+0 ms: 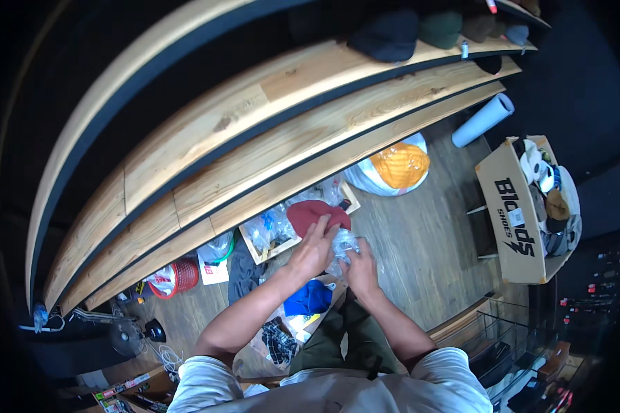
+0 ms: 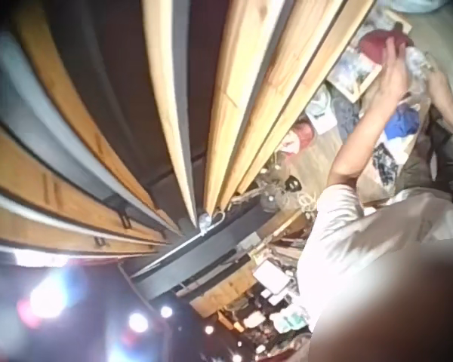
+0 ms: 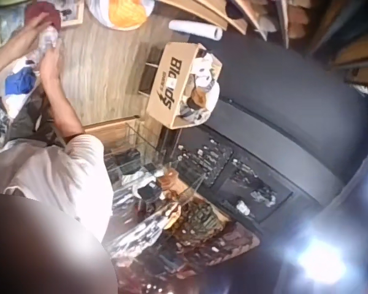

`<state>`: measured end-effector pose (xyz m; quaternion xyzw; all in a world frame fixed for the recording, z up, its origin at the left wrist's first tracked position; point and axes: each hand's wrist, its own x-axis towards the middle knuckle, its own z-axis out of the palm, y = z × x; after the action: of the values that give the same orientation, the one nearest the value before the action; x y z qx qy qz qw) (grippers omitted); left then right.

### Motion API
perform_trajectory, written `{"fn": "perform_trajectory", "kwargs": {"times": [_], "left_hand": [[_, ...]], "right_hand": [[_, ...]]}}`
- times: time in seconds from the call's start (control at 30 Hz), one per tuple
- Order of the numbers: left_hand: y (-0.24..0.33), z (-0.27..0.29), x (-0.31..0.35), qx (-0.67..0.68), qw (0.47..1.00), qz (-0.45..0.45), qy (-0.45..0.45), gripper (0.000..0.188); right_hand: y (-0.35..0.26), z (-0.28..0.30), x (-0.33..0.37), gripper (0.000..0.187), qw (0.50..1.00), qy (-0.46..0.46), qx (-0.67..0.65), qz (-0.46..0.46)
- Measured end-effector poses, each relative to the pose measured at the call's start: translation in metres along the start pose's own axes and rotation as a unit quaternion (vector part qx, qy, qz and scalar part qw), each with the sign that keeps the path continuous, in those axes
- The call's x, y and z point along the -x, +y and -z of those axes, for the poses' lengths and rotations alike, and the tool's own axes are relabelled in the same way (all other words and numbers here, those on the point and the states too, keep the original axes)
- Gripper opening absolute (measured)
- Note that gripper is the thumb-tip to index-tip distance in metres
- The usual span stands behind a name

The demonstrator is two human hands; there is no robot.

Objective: Stocking and organizing various hats and beanies from a shipping box onto retail shelves.

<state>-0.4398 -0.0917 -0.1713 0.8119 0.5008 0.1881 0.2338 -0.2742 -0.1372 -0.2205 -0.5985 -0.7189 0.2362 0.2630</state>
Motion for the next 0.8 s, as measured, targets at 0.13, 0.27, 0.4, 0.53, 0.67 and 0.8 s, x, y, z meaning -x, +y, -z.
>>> {"fn": "perform_trajectory", "kwargs": {"times": [0.13, 0.27, 0.4, 0.53, 0.67, 0.8], "left_hand": [[0.046, 0.035, 0.000, -0.082, 0.992, -0.091, -0.007, 0.049], [0.094, 0.063, -0.008, -0.096, 0.985, -0.146, 0.003, 0.046], [0.138, 0.076, 0.000, -0.115, 0.976, -0.183, 0.003, 0.046], [0.154, 0.090, 0.007, -0.138, 0.962, -0.225, 0.073, 0.045], [0.176, 0.090, 0.008, -0.124, 0.934, -0.315, 0.115, 0.034], [0.193, 0.106, 0.001, -0.135, 0.906, -0.371, 0.152, 0.027]], "right_hand": [[-0.016, 0.043, -0.017, 0.026, 0.998, 0.046, -0.044, -0.019], [-0.043, 0.087, -0.026, 0.019, 0.998, 0.006, 0.038, -0.056], [-0.046, 0.129, -0.038, 0.031, 0.952, 0.153, -0.264, -0.028], [-0.042, 0.175, -0.031, 0.034, 0.686, 0.142, -0.696, -0.157], [-0.067, 0.187, -0.017, 0.044, 0.595, 0.107, -0.785, -0.137], [-0.089, 0.213, -0.014, 0.047, 0.484, 0.090, -0.869, -0.041]]}}
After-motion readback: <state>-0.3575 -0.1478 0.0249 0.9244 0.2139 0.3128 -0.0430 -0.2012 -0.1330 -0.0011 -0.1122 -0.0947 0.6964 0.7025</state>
